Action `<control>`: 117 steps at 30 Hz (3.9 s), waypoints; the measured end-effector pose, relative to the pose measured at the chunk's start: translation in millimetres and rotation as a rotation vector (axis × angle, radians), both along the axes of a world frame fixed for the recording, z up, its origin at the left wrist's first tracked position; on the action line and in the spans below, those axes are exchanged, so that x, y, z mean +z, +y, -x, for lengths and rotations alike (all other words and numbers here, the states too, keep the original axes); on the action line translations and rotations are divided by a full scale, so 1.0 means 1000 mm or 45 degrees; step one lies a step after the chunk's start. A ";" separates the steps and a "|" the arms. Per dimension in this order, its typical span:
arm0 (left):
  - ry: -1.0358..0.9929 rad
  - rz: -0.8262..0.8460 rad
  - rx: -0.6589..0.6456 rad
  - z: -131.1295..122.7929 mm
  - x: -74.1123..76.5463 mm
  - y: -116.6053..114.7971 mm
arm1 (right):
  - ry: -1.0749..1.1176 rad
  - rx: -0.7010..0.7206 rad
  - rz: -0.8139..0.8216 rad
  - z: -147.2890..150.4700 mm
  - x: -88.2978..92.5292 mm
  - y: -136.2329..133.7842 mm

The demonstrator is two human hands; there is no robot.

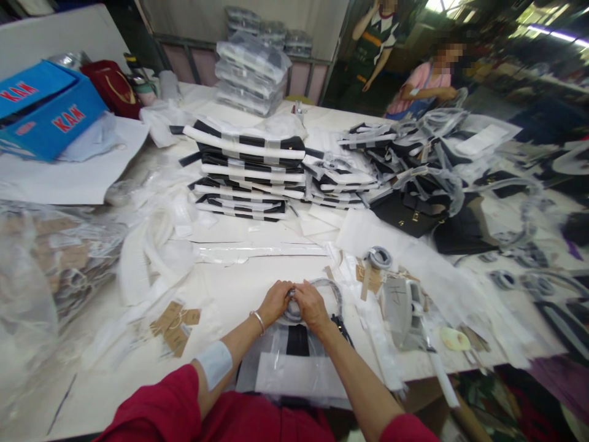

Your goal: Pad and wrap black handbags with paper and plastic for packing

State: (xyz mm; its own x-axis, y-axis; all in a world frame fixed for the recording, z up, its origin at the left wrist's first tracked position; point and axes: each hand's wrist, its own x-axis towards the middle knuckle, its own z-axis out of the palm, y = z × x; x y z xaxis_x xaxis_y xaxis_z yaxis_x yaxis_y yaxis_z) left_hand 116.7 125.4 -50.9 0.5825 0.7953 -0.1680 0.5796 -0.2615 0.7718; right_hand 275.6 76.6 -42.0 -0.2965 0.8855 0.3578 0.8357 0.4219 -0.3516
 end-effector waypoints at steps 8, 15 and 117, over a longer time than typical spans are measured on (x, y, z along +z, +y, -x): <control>0.014 0.040 0.068 0.002 0.005 0.002 | -0.050 0.098 0.049 0.000 0.006 -0.001; -0.035 0.025 -0.025 0.004 0.000 0.003 | -0.140 0.051 0.072 0.000 0.000 -0.002; -0.350 0.609 0.159 0.001 0.079 -0.015 | 0.089 -0.513 0.888 -0.001 0.115 -0.006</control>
State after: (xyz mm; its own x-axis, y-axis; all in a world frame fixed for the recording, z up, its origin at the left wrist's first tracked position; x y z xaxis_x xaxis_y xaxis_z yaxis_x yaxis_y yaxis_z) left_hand 115.2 110.3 27.8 0.5623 0.7334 -0.3820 0.3443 0.2124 0.9145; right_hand 276.5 70.5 73.1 0.0958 0.9456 -0.3109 0.8432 -0.2431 -0.4795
